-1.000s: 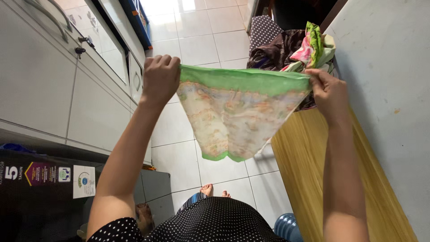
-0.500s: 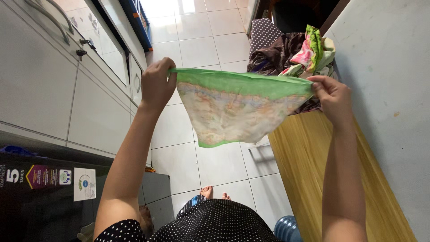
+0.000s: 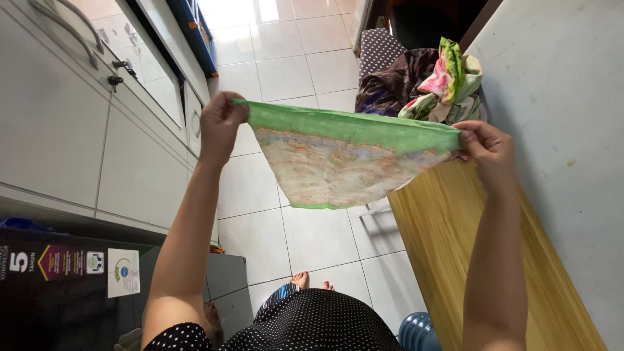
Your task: The person folds a striped brown and white bedsheet and a light green patterned towel on a wooden table, then stacks them with other folded linens.
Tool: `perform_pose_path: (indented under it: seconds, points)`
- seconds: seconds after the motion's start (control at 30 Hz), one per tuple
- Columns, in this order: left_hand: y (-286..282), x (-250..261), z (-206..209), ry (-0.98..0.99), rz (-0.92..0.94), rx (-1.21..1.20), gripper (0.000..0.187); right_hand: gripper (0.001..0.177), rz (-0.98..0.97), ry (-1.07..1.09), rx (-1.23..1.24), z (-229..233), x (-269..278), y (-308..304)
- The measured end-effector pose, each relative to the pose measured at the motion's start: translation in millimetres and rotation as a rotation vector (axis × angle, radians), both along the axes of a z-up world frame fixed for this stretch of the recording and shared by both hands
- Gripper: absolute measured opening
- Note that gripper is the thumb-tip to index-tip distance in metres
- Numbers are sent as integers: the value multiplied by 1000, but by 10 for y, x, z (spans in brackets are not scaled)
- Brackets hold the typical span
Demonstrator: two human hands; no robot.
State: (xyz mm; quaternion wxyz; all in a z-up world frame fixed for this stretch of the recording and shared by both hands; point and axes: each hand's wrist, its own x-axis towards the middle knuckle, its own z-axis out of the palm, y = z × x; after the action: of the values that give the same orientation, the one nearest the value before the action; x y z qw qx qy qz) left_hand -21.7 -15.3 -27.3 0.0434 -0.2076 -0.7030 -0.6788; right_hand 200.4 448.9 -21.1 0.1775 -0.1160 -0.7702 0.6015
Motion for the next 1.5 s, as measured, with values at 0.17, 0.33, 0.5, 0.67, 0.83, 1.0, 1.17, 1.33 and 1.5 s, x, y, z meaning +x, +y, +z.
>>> perform_pose_path:
  seconds: [0.17, 0.33, 0.5, 0.67, 0.83, 1.0, 1.17, 1.33, 1.5]
  points:
    - [24, -80, 182, 22, -94, 137, 3, 17, 77, 17, -43, 125, 163, 42]
    - [308, -297, 347, 67, -53, 91, 7, 19, 35, -7, 22, 234, 254, -60]
    - [687, -470, 303, 51, -157, 140, 7, 25, -200, 32, 34, 263, 275, -148]
    - [1056, -540, 226, 162, -196, 122, 7, 27, -250, -123, 184, 180, 422, -144]
    - [1453, -239, 163, 294, -296, -18, 12, 36, -327, -728, 590, 155, 484, -310]
    - [1719, 346, 67, 341, -562, -115, 14, 61, -89, -150, 694, 116, 192, -848]
    - [1789, 667, 42, 414, -650, -140, 14, 53, 143, 4, 495, 85, -204, -1246]
    - [1686, 623, 38, 379, -553, -122, 15, 23, 121, -132, 299, 72, -396, -1398]
    - [1558, 478, -153, 219, -659, -20, 21, 14, 152, -71, 355, 168, -496, -1467]
